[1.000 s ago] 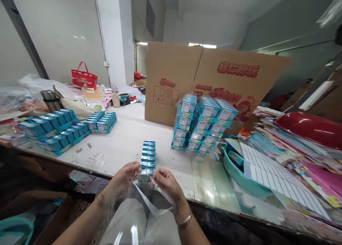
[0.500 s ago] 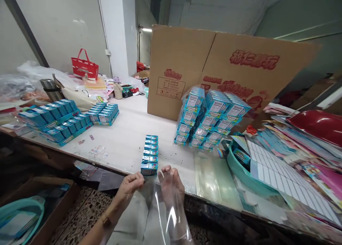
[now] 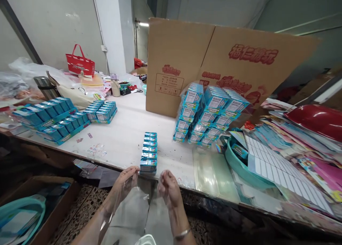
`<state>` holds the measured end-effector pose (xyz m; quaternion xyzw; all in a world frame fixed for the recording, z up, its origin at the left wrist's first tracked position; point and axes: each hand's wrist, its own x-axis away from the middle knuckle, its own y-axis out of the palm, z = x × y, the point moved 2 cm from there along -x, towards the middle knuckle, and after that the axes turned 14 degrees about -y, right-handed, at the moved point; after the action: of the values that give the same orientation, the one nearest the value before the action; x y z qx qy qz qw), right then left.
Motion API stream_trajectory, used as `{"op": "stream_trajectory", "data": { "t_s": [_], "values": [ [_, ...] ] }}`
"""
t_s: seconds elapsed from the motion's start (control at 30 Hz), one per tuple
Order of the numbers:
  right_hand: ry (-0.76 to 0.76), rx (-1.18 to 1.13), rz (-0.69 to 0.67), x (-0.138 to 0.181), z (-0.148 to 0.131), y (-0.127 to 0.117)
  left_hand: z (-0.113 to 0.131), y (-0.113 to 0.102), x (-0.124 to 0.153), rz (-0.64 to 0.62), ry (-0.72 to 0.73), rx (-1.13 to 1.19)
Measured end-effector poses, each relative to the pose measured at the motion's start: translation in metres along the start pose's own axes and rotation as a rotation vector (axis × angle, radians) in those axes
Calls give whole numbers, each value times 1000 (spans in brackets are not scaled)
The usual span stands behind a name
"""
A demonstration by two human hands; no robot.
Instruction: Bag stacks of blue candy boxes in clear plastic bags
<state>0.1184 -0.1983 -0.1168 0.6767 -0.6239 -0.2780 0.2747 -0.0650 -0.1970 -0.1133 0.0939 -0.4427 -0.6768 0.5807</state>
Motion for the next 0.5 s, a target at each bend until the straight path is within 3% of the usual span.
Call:
{"op": "stream_trajectory", "data": {
  "t_s": [0.1,0.2,0.37,0.5],
  "values": [
    [-85,19,1,-37,-11,6,10,-11,-15,89,135,-222],
    [-114,155,67,-58,4,-3,14,-22,-30,157,232,-376],
    [-149,463,115,-56,46,-26,-8,-40,-51,305,329,-524],
    [-245,559,121,-46,46,-12,-21,-35,-52,379,334,-449]
  ]
}}
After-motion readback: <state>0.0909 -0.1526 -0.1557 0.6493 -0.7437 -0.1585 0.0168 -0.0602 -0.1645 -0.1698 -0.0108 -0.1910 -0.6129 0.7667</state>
